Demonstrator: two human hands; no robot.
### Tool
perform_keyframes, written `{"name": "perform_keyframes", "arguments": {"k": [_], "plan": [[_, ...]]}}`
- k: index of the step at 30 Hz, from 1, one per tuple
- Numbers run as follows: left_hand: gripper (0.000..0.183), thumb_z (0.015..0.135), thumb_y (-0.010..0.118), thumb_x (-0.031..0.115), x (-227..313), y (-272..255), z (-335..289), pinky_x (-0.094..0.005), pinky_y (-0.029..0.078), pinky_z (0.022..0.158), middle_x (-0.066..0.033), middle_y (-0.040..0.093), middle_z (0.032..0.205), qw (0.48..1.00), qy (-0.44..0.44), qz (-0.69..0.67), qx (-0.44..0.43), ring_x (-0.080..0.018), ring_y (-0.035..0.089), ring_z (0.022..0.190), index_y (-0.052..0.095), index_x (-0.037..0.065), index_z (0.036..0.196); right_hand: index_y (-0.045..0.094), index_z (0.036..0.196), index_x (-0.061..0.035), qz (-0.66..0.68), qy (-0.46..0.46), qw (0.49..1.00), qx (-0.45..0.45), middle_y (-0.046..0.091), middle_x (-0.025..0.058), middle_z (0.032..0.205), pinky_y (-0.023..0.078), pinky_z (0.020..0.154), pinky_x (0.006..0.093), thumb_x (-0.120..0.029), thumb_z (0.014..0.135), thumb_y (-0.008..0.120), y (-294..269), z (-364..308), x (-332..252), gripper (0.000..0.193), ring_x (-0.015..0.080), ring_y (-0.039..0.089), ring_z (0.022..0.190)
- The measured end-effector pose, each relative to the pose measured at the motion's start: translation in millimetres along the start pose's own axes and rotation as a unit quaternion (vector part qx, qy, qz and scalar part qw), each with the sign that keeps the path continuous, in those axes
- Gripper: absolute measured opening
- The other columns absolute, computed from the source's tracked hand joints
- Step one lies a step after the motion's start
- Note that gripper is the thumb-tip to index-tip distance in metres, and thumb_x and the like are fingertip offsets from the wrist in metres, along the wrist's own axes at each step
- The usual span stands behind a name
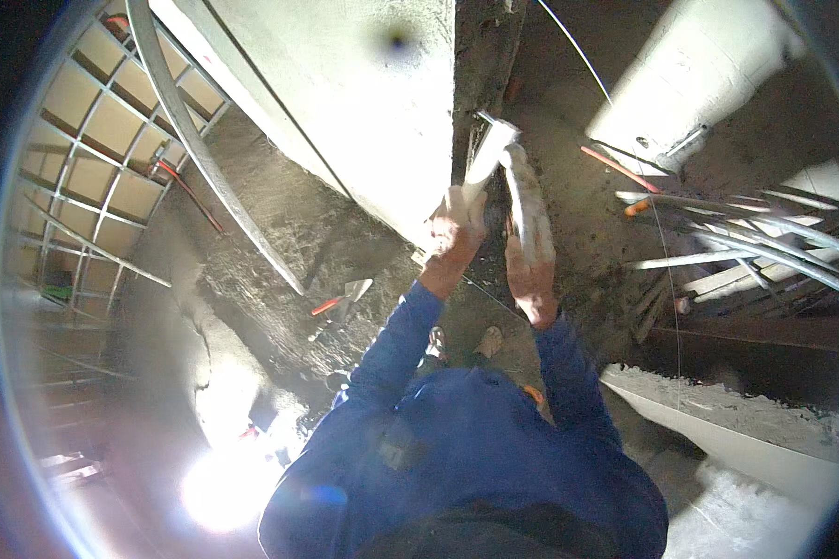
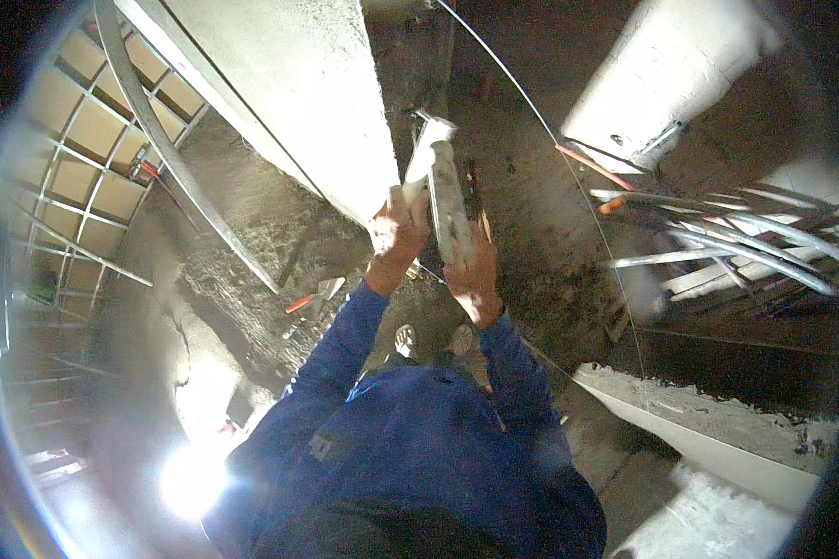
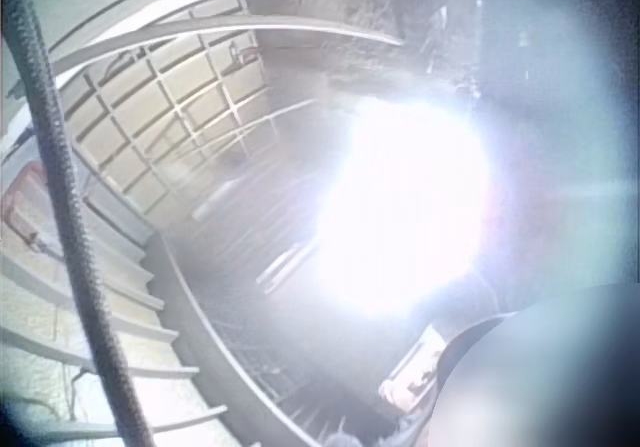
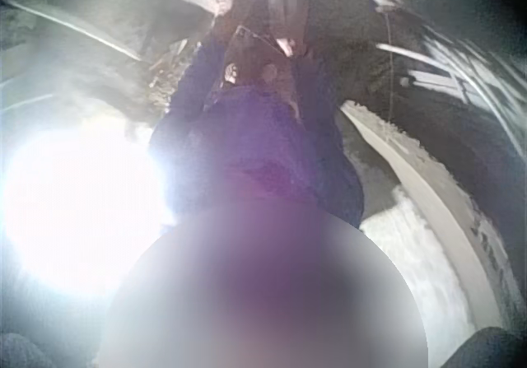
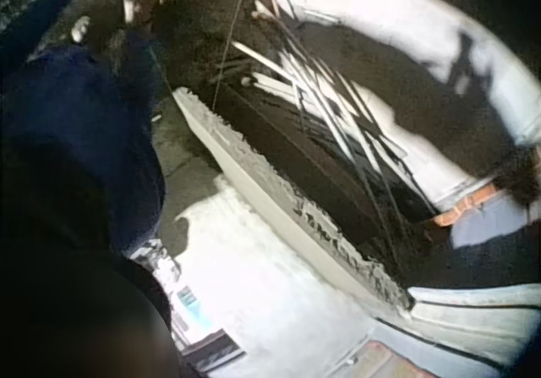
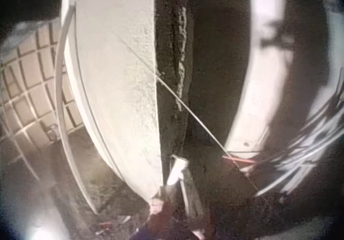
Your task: The person uses a hammer and a white plastic trim piece to repeatedly strike and secure the trim along a wall edge. The person holds the trim against the wall with one hand and strikes it with the hammer in the other, working along the vertical edge.
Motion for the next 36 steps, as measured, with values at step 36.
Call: {"name": "perform_keyframes", "arguments": {"k": [36], "plan": [[0.023,0.096,0.055,0.018,-18.8,-27.2,-6.6,-0.0379,0.047,0.059,-0.0187,0.059,0.074,0.991,-0.118,-0.042,-0.041,-0.0283,0.060,0.065,0.055,-0.005,0.101,0.060,0.088,-0.0079,0.220,-0.148,0.962,-0.065,0.062,0.0123,0.070,0.049,0.056,0.0413,-0.052,0.071,0.079,-34.8,58.6,-35.4,0.051,0.0335,0.064,0.063]]}}
Point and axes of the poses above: each hand's wrist, its own z-axis towards the middle knuckle, its own y-axis out of the palm, x = y × z, the point moved 3 cm from there along z, towards the middle knuckle
